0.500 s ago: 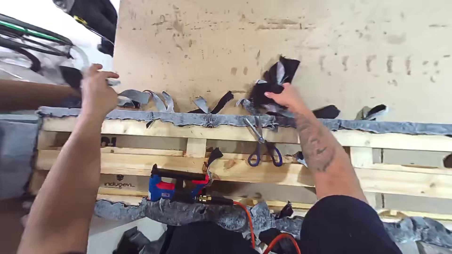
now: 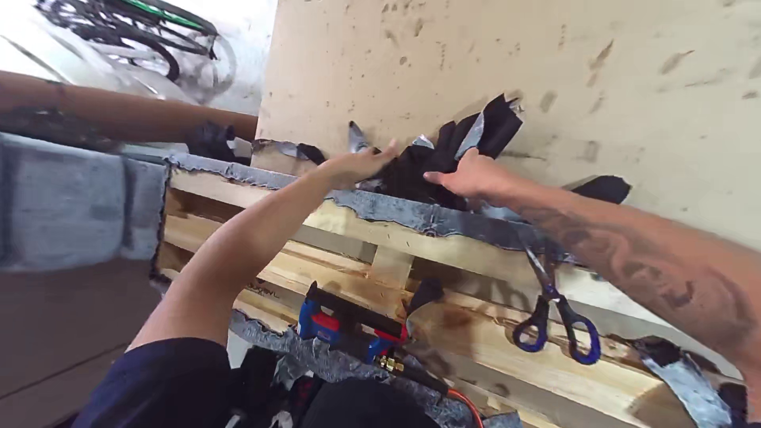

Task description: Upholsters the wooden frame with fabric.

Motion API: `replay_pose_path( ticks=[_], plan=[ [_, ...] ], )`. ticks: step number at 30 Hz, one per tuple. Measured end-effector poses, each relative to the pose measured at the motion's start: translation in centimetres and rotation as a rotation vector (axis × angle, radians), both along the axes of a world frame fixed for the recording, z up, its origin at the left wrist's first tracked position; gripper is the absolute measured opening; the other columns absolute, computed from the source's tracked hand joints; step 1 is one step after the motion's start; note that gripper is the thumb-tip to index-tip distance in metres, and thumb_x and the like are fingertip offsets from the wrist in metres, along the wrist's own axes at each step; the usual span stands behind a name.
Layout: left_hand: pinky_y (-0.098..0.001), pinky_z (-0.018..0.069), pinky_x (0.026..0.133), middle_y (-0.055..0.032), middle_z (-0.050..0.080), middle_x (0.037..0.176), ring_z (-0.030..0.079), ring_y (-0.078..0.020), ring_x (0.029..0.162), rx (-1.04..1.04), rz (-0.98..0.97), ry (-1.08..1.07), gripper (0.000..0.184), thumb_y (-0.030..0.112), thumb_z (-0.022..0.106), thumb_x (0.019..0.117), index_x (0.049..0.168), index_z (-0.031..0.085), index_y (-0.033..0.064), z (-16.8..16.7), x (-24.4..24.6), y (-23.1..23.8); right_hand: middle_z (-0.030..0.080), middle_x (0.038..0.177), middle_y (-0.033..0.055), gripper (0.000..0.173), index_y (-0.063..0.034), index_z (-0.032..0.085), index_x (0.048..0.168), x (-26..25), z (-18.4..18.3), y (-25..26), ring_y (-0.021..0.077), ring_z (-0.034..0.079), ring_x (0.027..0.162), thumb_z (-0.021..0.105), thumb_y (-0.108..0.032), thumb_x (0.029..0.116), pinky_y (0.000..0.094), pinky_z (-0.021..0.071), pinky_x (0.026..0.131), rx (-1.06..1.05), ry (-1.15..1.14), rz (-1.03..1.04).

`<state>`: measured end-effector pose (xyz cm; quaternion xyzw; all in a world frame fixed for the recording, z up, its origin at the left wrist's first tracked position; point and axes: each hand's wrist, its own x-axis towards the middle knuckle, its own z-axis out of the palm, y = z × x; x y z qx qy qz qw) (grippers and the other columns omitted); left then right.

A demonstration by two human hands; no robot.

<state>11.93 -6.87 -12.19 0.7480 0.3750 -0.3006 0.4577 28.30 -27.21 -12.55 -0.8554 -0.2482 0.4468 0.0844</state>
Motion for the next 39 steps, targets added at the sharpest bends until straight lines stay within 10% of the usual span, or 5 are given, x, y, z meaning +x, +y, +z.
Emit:
replay_pose_path(
  ticks=[16, 22, 29, 32, 39],
  plan=[
    [-0.0448, 0.0621, 0.095, -0.0136, 0.069, 0.121, 0.070, -0.0242, 0.111, 0.214, 0.593, -1.172, 0.080, 0.010, 0.091, 0.0722, 0.139, 0.048, -0.0013, 15.1, -7.0, 5.3, 0.069, 0.118, 0.0131, 0.038, -0.0030, 0.052, 0.135, -9.4, 15.2, 14.1, 0.0250, 0.069, 0.107, 0.039, -0.006, 0.0993, 0.0470, 0.0584, 0.095, 1.102, 1.054, -0.119],
    [-0.0576, 0.0618, 0.088, -0.0204, 0.069, 0.116, 0.071, -0.0354, 0.105, 0.400, 1.047, -1.481, 0.064, -0.001, 0.078, 0.0815, 0.136, 0.044, -0.0029, 24.6, -26.9, 3.3, 0.074, 0.094, 0.0109, 0.030, -0.0034, 0.065, 0.126, -13.5, 13.1, 21.4, 0.0229, 0.073, 0.072, 0.050, -0.019, 0.1041, 0.0437, 0.0648, 0.064, 1.095, 0.311, 0.048],
    [-0.0439, 0.0608, 0.093, -0.0071, 0.069, 0.118, 0.070, -0.0200, 0.107, 0.850, 1.490, -1.129, 0.055, -0.001, 0.072, 0.0865, 0.135, 0.047, 0.0049, 22.3, -57.8, -13.5, 0.052, 0.141, 0.0364, 0.089, -0.0092, 0.037, 0.157, -18.2, -4.0, 32.3, 0.0588, 0.051, 0.128, 0.085, -0.028, 0.0838, 0.0768, 0.0440, 0.097, 0.561, -0.208, 0.820],
    [-0.0373, 0.0552, 0.106, -0.0120, 0.061, 0.137, 0.063, -0.0170, 0.124, 1.039, 1.596, -0.376, 0.092, 0.005, 0.089, 0.0708, 0.149, 0.041, 0.0007, 19.1, -65.9, -22.4, 0.065, 0.107, 0.0393, 0.031, 0.0106, 0.069, 0.108, -22.9, -2.2, 33.7, 0.0585, 0.063, 0.102, 0.074, -0.015, 0.0905, 0.0789, 0.0455, 0.085, 0.562, -0.248, 0.754],
    [-0.0611, 0.0551, 0.096, -0.0207, 0.066, 0.130, 0.068, -0.0356, 0.113, 0.528, 1.369, -0.015, 0.124, 0.027, 0.089, 0.0732, 0.165, 0.007, 0.0186, 7.7, -72.0, -27.0, 0.066, 0.124, 0.0248, 0.037, -0.0001, 0.062, 0.130, -50.9, 13.6, 24.8, 0.0379, 0.065, 0.115, 0.048, -0.025, 0.1063, 0.0578, 0.0512, 0.099, 0.980, -0.290, 0.937]
  ],
)
